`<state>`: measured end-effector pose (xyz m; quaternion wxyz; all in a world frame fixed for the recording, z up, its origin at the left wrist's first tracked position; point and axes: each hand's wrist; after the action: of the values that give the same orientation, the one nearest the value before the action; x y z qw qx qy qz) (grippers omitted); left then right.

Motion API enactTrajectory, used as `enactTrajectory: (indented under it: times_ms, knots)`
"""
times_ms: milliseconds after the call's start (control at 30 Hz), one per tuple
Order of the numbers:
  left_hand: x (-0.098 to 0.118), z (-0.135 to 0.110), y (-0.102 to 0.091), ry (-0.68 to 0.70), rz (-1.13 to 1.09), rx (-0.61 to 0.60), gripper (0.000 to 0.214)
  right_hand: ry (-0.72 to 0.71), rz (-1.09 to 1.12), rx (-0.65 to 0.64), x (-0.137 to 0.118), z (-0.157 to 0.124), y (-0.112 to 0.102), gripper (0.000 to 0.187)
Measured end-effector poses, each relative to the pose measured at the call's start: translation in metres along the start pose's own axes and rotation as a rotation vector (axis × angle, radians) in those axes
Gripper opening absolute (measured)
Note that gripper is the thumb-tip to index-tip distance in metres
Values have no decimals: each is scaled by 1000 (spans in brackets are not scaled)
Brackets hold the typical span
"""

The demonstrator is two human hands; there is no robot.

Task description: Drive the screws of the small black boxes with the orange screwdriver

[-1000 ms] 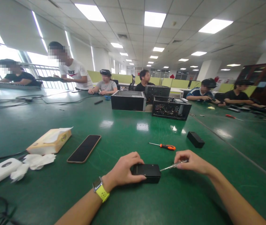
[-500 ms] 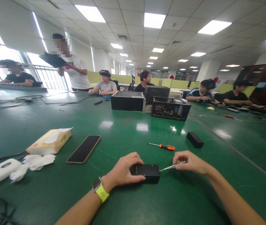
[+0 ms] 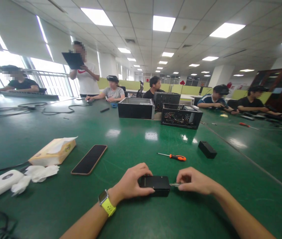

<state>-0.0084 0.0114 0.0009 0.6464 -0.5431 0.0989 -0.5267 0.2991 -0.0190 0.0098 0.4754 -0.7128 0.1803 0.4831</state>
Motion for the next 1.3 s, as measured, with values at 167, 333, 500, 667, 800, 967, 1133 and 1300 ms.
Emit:
enactTrajectory:
  times_ms: [167,333,500,667,800,967,1133,1300]
  knots:
    - [-1,0,1,4,1,6,38,-17,-44,10,4,5,9,20]
    - [0,0,0,4,-7,17,36,-18,-125,33,8,3,-1,20]
    - [2,0,0,14,-21,18,35,21,-282,240,25,4,-16,18]
    - [1,0,-1,-2,-11,7,37,36,-419,417,29,12,-12,18]
    - [0,0,0,-10,-19,3,38,-33,-435,514,6,13,11,35]
    - [-1,0,2,0,-54,5,40,-204,-317,346,-22,15,55,66]
    - [-4,-1,5,25,-86,10,42,-223,-301,300,-28,21,74,48]
    - [-9,-1,3,4,-113,171,50,-210,-282,375,-26,19,58,36]
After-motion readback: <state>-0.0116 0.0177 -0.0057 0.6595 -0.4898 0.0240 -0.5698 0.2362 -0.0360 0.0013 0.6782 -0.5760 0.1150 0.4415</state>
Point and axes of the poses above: each hand's wrist, its own z-axis towards the middle knuckle, its own y-axis out of the palm, x = y × z, and after that the axes turned 5 degrees about z, right-handed
